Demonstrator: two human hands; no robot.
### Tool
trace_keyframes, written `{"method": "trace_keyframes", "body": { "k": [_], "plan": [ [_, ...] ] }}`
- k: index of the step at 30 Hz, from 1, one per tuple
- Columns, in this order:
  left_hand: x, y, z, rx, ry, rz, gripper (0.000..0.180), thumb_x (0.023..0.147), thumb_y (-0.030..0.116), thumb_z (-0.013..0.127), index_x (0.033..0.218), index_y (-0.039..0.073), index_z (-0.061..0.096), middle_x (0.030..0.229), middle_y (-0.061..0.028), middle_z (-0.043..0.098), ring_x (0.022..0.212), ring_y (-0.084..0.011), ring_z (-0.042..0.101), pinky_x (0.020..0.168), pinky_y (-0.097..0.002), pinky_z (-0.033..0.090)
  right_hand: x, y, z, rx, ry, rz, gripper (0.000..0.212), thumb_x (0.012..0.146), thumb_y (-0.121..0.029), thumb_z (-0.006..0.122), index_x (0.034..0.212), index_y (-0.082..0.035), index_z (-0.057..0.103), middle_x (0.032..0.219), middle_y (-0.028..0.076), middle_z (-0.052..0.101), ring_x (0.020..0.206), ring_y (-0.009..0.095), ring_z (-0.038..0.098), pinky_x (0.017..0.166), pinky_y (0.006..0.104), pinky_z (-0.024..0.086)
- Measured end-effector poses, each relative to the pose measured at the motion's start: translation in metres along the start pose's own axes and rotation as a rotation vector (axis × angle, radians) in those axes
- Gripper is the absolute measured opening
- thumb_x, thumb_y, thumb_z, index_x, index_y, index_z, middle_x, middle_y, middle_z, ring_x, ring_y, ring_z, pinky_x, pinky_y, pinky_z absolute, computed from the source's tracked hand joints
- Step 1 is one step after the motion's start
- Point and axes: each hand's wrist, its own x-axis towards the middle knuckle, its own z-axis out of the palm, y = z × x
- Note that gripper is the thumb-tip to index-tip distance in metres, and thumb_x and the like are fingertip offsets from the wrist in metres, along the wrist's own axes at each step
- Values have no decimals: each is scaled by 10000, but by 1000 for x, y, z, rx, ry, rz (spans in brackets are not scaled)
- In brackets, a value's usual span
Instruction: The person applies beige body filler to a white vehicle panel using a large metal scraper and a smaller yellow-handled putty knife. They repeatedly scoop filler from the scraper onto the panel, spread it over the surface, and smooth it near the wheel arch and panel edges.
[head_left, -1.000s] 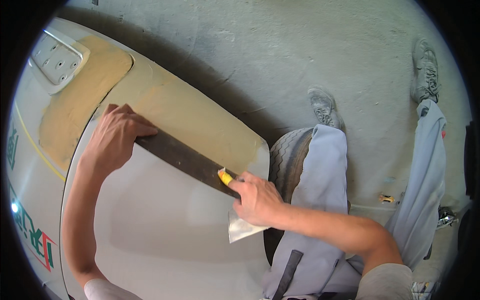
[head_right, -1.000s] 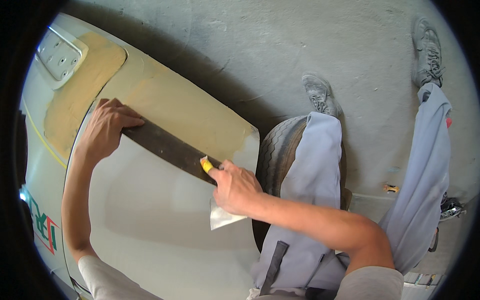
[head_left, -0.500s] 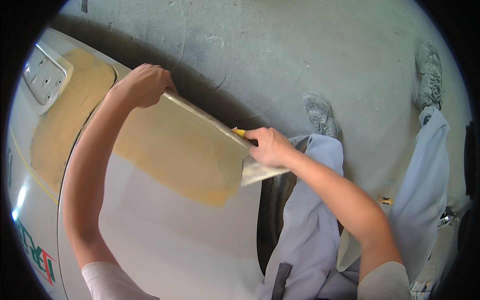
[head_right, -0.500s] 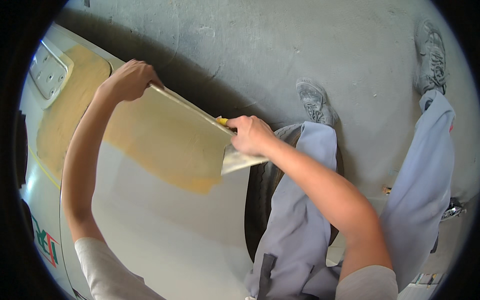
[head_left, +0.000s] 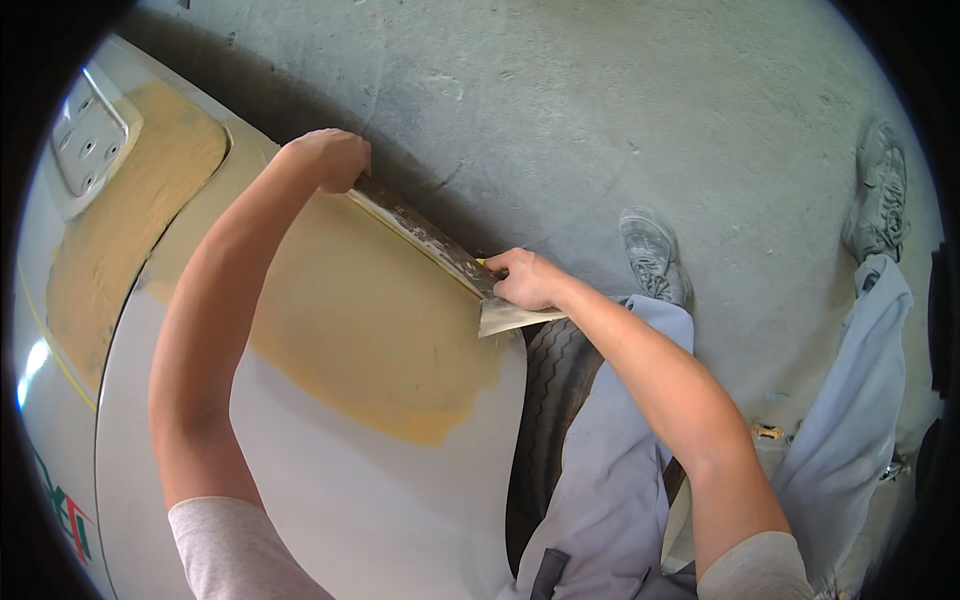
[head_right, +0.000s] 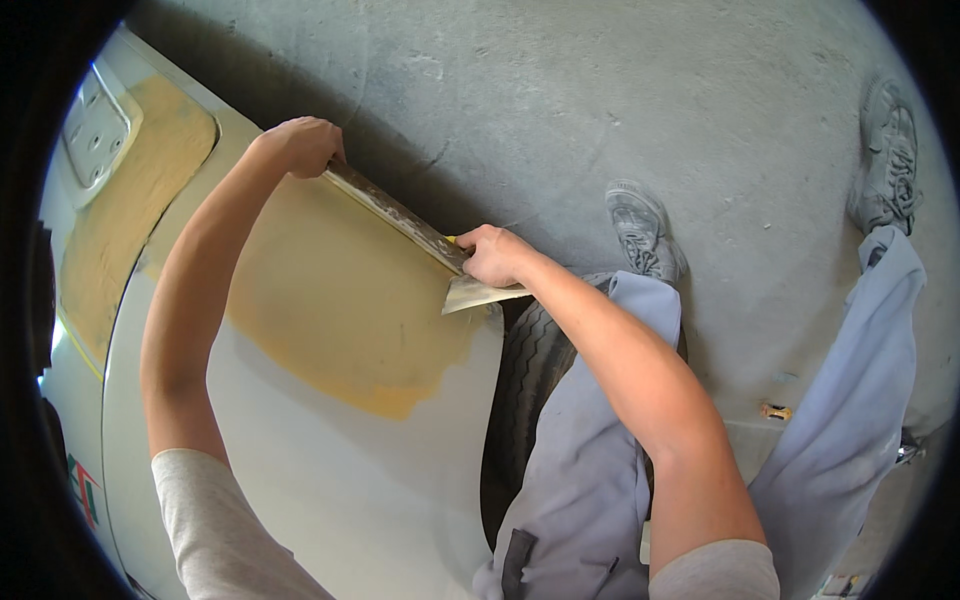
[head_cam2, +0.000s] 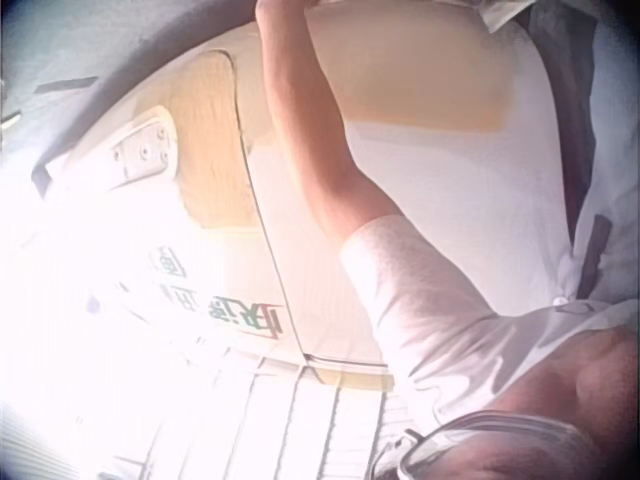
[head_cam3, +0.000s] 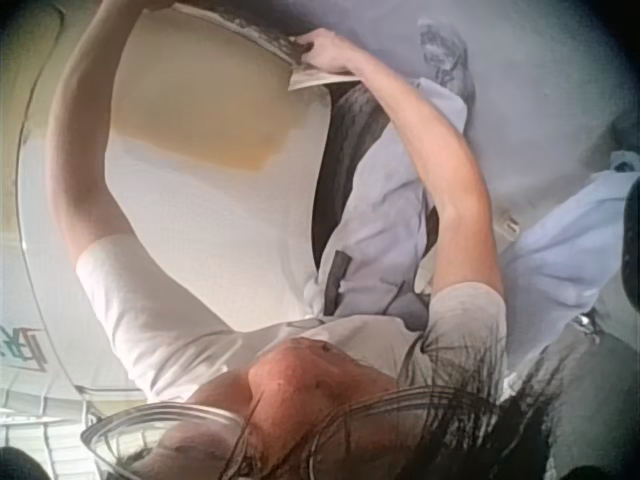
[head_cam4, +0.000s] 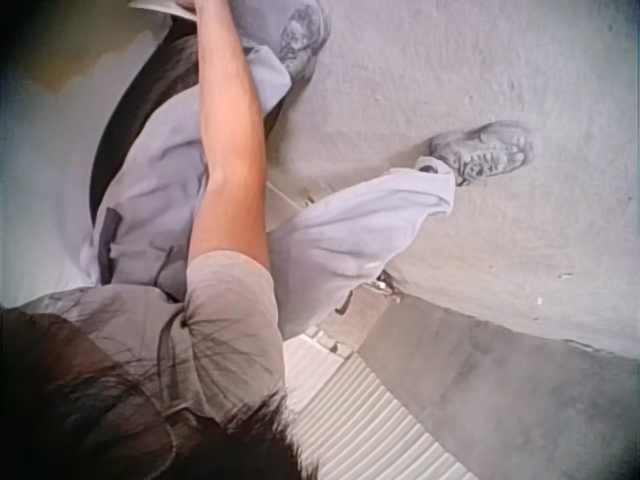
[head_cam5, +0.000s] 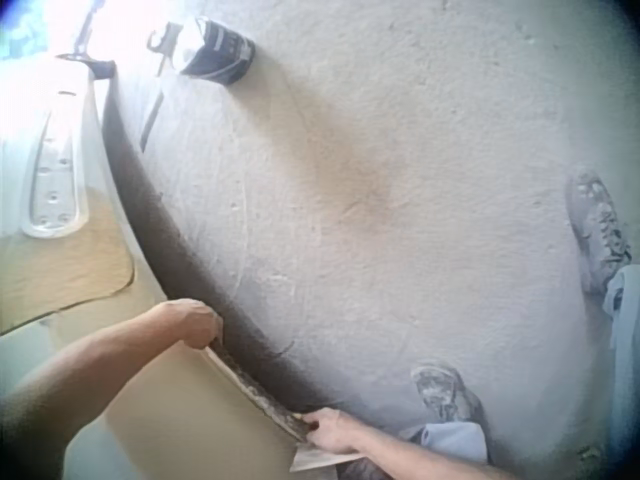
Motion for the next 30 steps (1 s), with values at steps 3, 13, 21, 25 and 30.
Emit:
{"method": "trace_keyframes", "body": {
  "k": [3, 13, 21, 25, 30],
  "plan": [
    [-3, 3, -3, -2, -6, 2, 478, 783, -33, 546, 1110, 203, 803, 1041, -115, 762, 1005, -330, 698, 882, -409, 568, -3, -4, 0, -3, 3, -1, 377, 793, -116, 587, 1139, -89, 734, 1010, 183, 735, 942, 326, 688, 845, 410, 530],
    [-22, 3, -6, -98, 29, 31, 493, 734, -71, 571, 1061, 203, 818, 989, -122, 765, 955, -331, 702, 848, -405, 568, -24, -18, 5, 68, 44, -14, 448, 769, -98, 586, 1198, -85, 715, 944, 161, 724, 874, 274, 671, 794, 390, 512],
    [-78, 15, -27, -69, 65, 32, 501, 772, -66, 527, 1053, 225, 823, 1005, -104, 767, 979, -322, 701, 841, -414, 552, -68, -46, 14, 71, 51, 45, 562, 805, -123, 588, 1351, -221, 676, 1052, 181, 747, 975, 313, 708, 901, 378, 552],
    [-117, 22, -31, -89, 191, 59, 450, 777, -90, 583, 1023, 196, 827, 932, -116, 763, 914, -334, 690, 812, -422, 536, -101, -73, 22, 62, 96, 96, 575, 791, -117, 613, 1363, -158, 661, 1047, 218, 737, 1001, 343, 706, 920, 394, 550],
    [-165, 28, -30, -125, 241, 67, 417, 768, -116, 589, 999, 142, 822, 945, -112, 760, 908, -342, 666, 845, -428, 523, -147, -108, 38, 77, 121, 126, 565, 790, -95, 620, 1354, -97, 655, 1046, 247, 725, 1051, 383, 687, 947, 425, 538]
  ]
}}
